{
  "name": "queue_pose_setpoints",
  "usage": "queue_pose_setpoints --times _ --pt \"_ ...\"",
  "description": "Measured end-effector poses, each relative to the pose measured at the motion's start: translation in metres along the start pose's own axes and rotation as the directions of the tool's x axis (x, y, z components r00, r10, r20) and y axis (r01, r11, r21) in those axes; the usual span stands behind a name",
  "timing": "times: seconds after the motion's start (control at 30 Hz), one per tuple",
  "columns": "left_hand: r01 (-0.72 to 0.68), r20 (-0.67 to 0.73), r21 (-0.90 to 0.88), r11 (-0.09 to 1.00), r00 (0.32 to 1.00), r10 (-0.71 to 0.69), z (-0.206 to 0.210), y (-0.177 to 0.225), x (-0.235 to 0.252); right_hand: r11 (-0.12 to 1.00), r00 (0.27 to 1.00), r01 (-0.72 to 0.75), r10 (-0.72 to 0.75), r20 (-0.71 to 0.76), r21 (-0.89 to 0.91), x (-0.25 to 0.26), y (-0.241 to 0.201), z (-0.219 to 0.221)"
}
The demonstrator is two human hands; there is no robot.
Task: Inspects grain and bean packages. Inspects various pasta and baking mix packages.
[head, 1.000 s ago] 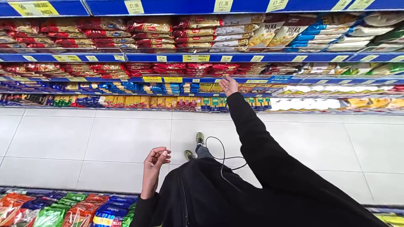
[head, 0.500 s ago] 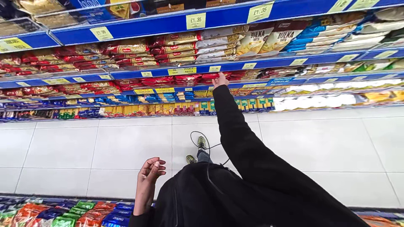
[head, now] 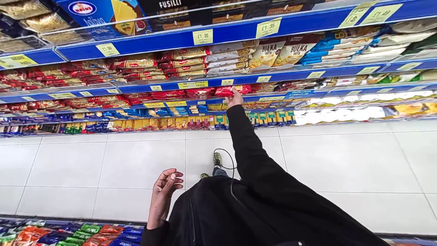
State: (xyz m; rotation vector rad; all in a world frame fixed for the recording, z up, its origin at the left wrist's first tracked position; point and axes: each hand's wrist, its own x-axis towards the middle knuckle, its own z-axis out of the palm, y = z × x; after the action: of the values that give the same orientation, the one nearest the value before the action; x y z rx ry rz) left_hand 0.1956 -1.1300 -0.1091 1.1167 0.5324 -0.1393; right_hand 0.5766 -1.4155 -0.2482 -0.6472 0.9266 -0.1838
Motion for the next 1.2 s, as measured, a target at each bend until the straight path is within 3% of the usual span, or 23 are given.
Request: queue_pose_setpoints --times 0.3,0.47,0.6,0.73,0.83,0.9,0.97,1.03,1.13,1.2 --pt "0.032 0.016 0.039 0.999 0.999 -0.033 0.009 -0.002 0.012 0.999 0.999 -0.017 0.019 0.031 -0.050 0.017 0.000 -0.023" --pt "0.035 0.078 0.063 0.997 0.996 -0.040 0.009 -0.006 0.025 0.992 0.998 0.021 -0.013 0.065 -0.125 -0.011 -0.002 -0.063" --pt "0.039 0.168 0.185 0.982 0.983 -0.071 0.003 -0.003 0.042 0.990 0.996 0.011 0.001 0.091 -0.138 -0.021 0.005 -0.109" --pt "0.003 0.278 0.343 0.939 0.955 -0.105 -0.003 0.006 0.073 0.992 0.992 -0.002 0.017 0.125 -0.124 -0.056 0.005 -0.150" --pt "-0.092 0.365 0.451 0.888 0.927 -0.089 0.008 0.001 0.097 0.990 0.963 0.036 0.002 0.271 -0.133 -0.107 -0.008 -0.169" --pt "-0.229 0.495 0.513 0.827 0.866 -0.068 0.024 0.000 0.105 0.981 0.919 0.097 -0.023 0.393 -0.168 -0.153 -0.021 -0.167" --pt "-0.291 0.609 0.462 0.838 0.790 -0.062 0.041 0.006 0.105 0.962 0.862 0.191 -0.069 0.502 -0.196 -0.201 -0.034 -0.158" --pt "-0.215 0.650 0.243 0.946 0.760 0.006 0.055 0.019 0.097 0.933 0.793 0.304 -0.136 0.594 -0.192 -0.247 -0.042 -0.144" --pt "-0.075 0.629 -0.145 0.987 0.763 0.151 0.062 0.038 0.069 0.886 0.703 0.439 -0.236 0.671 -0.149 -0.307 -0.040 -0.127" --pt "-0.093 0.557 -0.261 0.961 0.799 0.228 0.059 0.048 0.050 0.859 0.637 0.499 -0.274 0.720 -0.115 -0.338 -0.038 -0.117"
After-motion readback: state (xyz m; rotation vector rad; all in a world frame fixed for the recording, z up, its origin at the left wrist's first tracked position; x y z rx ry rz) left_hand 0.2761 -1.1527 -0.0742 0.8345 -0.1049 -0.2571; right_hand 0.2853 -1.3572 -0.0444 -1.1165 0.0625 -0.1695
